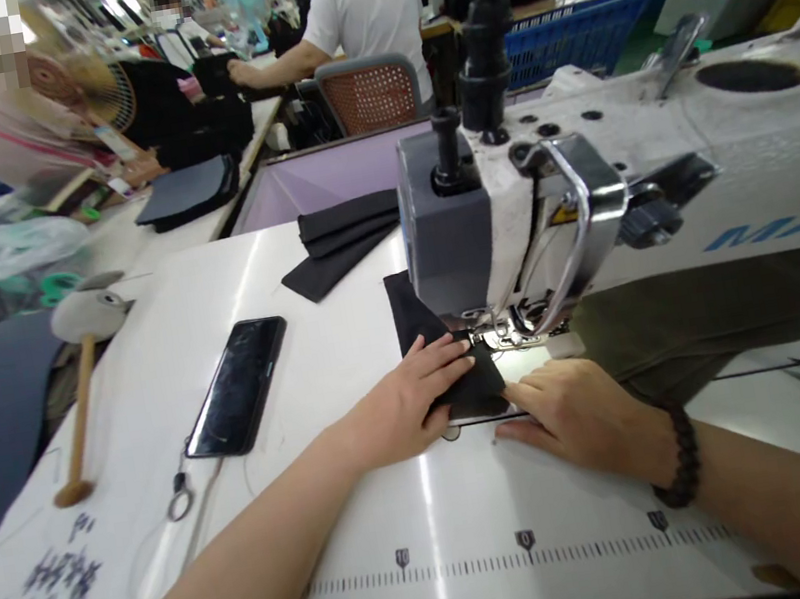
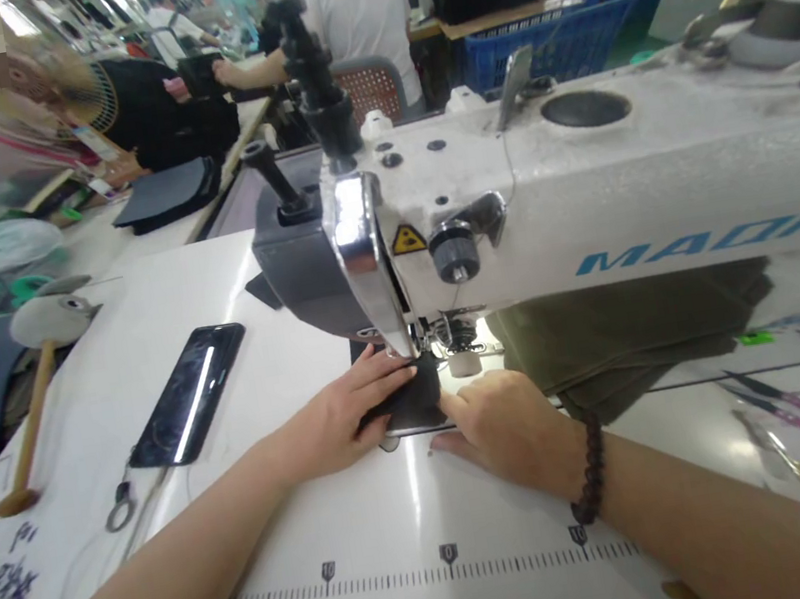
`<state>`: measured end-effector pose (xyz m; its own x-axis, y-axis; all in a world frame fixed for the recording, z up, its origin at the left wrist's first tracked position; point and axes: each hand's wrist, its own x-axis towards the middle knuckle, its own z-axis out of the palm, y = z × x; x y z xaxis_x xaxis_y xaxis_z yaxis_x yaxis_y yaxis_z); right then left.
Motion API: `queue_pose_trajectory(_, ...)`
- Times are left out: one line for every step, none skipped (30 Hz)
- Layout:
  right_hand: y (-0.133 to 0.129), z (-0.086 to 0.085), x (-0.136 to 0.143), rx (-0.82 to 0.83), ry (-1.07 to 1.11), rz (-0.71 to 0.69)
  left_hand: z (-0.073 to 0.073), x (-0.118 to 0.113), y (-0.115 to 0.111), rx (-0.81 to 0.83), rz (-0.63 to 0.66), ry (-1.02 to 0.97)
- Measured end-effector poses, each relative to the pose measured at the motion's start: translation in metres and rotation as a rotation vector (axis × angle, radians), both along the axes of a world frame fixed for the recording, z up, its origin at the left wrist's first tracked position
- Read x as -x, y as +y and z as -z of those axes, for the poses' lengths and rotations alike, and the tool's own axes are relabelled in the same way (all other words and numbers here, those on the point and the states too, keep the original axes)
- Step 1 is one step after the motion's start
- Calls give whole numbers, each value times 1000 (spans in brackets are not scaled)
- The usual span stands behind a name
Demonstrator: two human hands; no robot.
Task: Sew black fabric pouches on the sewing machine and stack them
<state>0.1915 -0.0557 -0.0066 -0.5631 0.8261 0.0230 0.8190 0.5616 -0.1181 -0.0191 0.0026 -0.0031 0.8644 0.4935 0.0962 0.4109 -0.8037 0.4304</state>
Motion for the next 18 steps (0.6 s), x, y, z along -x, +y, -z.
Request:
queue_pose_trajectory(0, -1, 0, 2, 0, 0, 1, 0, 0, -8, 22, 23)
queue_pose_trajectory(0, -1, 0, -1, 4, -1, 2, 1, 1, -14, 43, 42)
queue_pose_trajectory(0, -1, 1, -8, 8, -3, 2, 1, 1, -16, 62, 61)
queue_pose_trajectory(0, -1, 1, -16, 14, -5, 3, 2, 1, -22, 77, 72)
queue_pose_trajectory(0, -1, 0, -22, 17, -8, 3, 2, 2, -27, 88, 81)
queue_pose_trajectory(0, -1, 0, -24, 18, -10, 3, 2, 2, -32, 100, 90)
queue_pose_trajectory(0, 0, 0, -24, 17, -12, 3, 2, 2, -37, 114, 98)
queue_pose_trajectory(0, 0, 0, -26, 17, -12, 2, 3, 3, -42, 128, 105)
queue_pose_trajectory(0, 1, 0, -29, 18, -12, 1, 3, 3, -47, 141, 110)
queue_pose_trajectory(0, 1, 0, -30, 20, -12, 0, 2, 3, -52, 151, 112)
queue_pose_trajectory(0, 1, 0, -30, 23, -12, -1, 2, 3, -57, 158, 113)
queue_pose_trajectory(0, 2, 0, -29, 26, -14, -1, 2, 3, -61, 163, 113)
queue_pose_trajectory(0, 2, 0, -27, 30, -17, -2, 2, 3, -65, 164, 114)
queue_pose_trajectory(0, 2, -1, -25, 33, -21, -2, 2, 3, -69, 164, 115)
queue_pose_trajectory(1, 3, -1, -27, 35, -23, -1, 2, 2, -73, 164, 114)
queue_pose_trajectory(1, 3, -1, -29, 36, -23, 0, 2, 2, -76, 163, 115)
queue_pose_trajectory(1, 3, -1, -31, 35, -21, 0, 2, 2, -79, 162, 116)
queue_pose_trajectory(1, 4, -1, -32, 32, -17, 1, 3, 2, -80, 160, 117)
